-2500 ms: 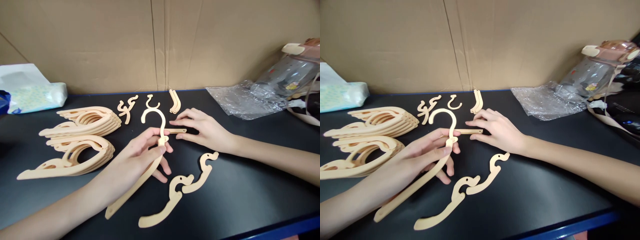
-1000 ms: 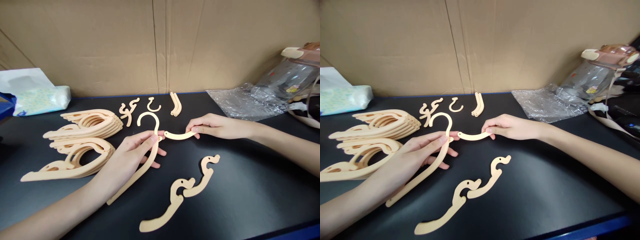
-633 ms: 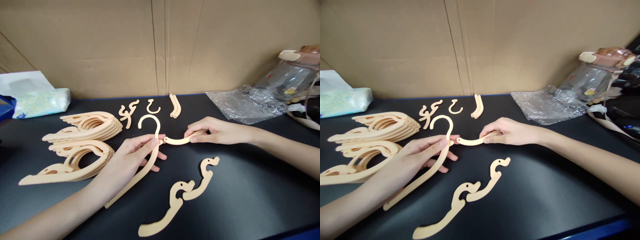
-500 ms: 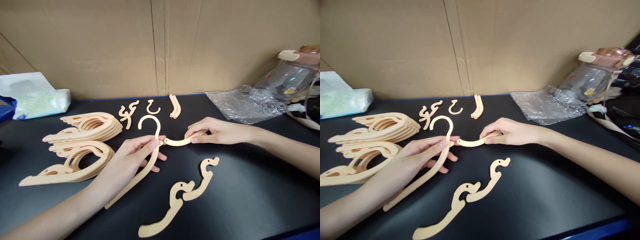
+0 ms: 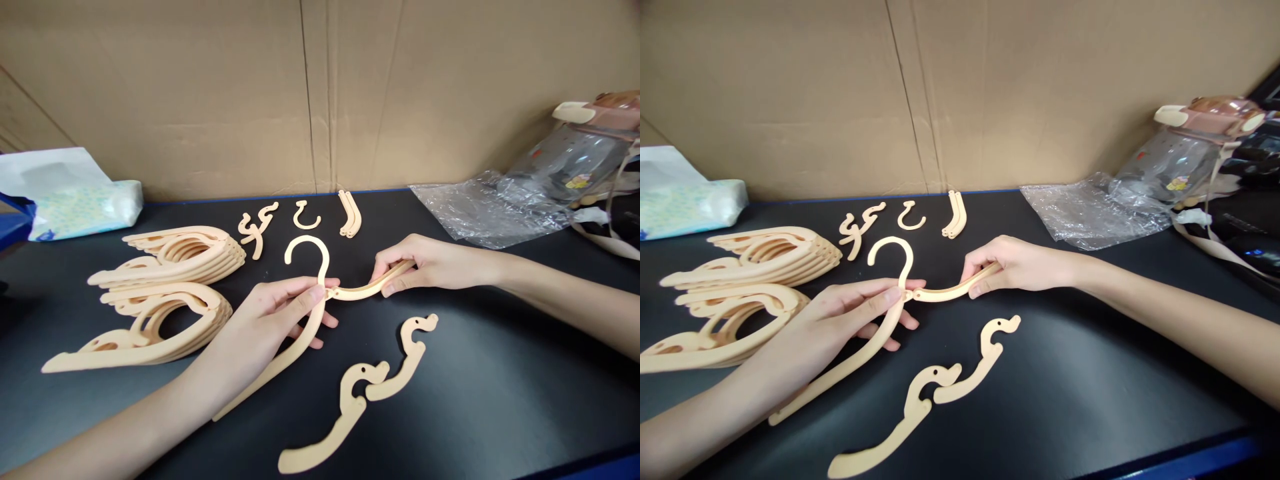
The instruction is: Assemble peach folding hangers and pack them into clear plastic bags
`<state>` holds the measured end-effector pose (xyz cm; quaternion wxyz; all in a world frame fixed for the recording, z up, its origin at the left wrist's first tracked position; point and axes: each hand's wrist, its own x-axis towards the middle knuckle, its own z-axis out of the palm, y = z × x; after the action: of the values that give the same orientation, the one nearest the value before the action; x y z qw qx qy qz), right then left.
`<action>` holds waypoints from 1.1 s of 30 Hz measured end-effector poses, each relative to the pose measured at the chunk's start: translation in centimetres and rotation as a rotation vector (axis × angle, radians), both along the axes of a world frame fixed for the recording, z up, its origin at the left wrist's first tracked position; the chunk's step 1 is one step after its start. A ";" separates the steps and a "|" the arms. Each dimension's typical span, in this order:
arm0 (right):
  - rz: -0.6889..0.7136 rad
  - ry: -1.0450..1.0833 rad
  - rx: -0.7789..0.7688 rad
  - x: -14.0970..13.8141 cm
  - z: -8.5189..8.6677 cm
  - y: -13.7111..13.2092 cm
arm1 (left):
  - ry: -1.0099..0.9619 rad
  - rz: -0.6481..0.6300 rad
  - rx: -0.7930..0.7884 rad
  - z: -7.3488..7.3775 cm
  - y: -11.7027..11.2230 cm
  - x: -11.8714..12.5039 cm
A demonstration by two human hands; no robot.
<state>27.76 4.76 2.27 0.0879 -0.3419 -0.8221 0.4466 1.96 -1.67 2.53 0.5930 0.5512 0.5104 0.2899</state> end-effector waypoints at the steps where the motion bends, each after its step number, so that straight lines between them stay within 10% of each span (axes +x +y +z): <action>1: -0.007 0.009 0.001 0.0 0.0 0.0 | -0.003 -0.010 0.003 0.0 0.0 0.0; 9: 0.030 0.024 0.002 -0.3 0.2 -0.5 | -0.044 -0.006 -0.016 0.1 0.2 -0.1; 17: 0.108 -0.036 0.466 -0.7 0.1 -1.0 | -0.020 0.028 -0.097 0.1 0.1 -0.2; 33: 0.107 0.058 0.471 -0.9 -0.5 -0.9 | -0.076 -0.137 -0.121 0.0 0.4 -0.6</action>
<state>26.91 3.88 1.73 0.1651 -0.2549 -0.9177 0.2563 1.38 -1.29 2.53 0.6626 0.5366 0.4651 0.2380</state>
